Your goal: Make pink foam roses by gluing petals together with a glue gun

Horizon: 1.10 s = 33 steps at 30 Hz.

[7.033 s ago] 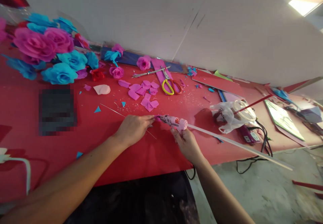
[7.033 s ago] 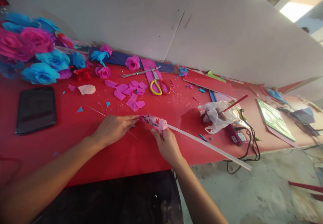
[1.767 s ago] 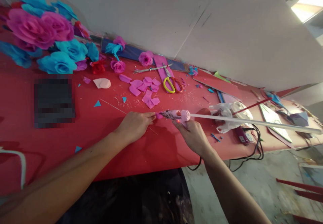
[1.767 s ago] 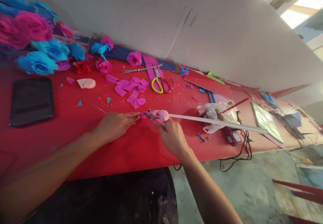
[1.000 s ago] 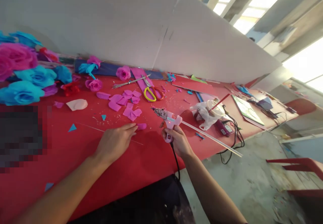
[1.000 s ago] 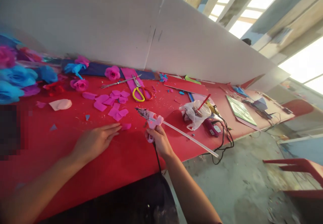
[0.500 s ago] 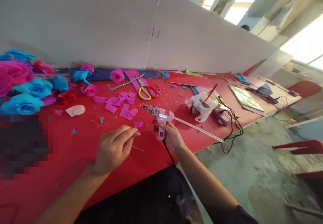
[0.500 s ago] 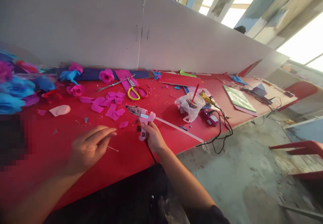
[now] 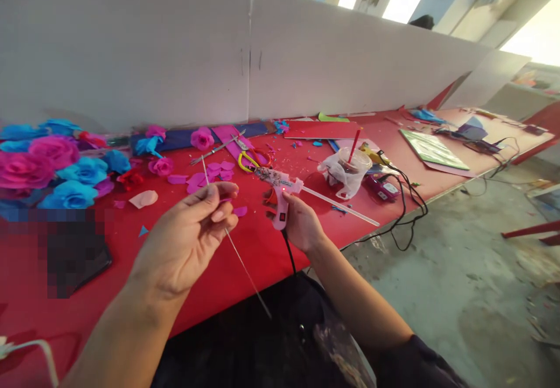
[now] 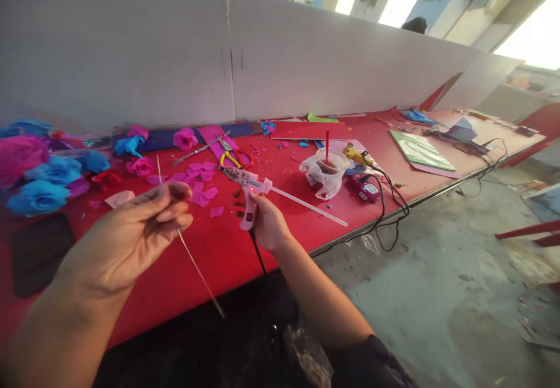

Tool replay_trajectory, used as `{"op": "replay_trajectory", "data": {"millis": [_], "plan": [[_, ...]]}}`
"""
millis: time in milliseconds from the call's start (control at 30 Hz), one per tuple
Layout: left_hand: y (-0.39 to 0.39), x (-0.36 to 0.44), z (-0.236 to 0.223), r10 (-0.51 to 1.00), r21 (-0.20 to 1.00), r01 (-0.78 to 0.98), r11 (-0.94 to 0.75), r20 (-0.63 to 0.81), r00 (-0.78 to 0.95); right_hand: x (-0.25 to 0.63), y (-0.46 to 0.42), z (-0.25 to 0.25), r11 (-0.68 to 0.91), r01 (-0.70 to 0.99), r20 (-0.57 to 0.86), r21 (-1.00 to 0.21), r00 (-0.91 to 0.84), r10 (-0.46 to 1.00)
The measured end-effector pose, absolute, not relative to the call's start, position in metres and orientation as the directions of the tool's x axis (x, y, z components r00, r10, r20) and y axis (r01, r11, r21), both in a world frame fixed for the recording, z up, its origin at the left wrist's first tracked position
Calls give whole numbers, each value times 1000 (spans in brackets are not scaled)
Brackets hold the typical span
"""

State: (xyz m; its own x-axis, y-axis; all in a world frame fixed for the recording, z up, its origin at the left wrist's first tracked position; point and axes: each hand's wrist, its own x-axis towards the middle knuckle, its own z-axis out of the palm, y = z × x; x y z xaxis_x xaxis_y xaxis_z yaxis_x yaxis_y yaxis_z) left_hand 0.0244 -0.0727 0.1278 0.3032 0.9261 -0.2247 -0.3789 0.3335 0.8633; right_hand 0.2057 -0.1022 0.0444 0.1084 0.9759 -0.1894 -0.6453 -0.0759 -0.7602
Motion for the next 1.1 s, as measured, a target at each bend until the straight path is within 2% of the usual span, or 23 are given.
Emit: {"op": "replay_trajectory", "data": {"millis": [67,200,333,433,533,767,833,900,1000,1100], "plan": [[-70,27,118,928,843,-412,345,-241,285,208,-102,43,-84,-646,-193,-759,100,976],[-74,46,73,840,743,-395,540,-446,309,205,-102,36,-115,-669,-222,-734,77,972],[-87,62,34,853,764,-392,512,-400,334,193,-101,25,-149,-688,-218,-710,13,976],[-94,65,26,893,822,-362,439,-358,271,185,-102,20,-155,-706,-219,-691,1,976],[-97,65,27,896,842,-319,434,-369,246,179,-104,16,-142,-706,-216,-694,15,976],[-102,68,26,862,736,-449,506,-409,300,174,-112,13,-132,-638,-157,-759,-17,987],[-104,68,26,852,702,-483,523,-433,293,177,-117,15,-41,-579,-88,-814,53,995],[-106,66,26,846,682,-500,533,-447,292,183,-123,19,120,-512,10,-851,213,977],[-109,64,23,842,684,-492,539,-444,305,189,-132,24,351,-394,139,-849,474,869],[-111,63,18,857,711,-479,515,-401,325,191,-141,25,476,-247,251,-844,602,758]]}}
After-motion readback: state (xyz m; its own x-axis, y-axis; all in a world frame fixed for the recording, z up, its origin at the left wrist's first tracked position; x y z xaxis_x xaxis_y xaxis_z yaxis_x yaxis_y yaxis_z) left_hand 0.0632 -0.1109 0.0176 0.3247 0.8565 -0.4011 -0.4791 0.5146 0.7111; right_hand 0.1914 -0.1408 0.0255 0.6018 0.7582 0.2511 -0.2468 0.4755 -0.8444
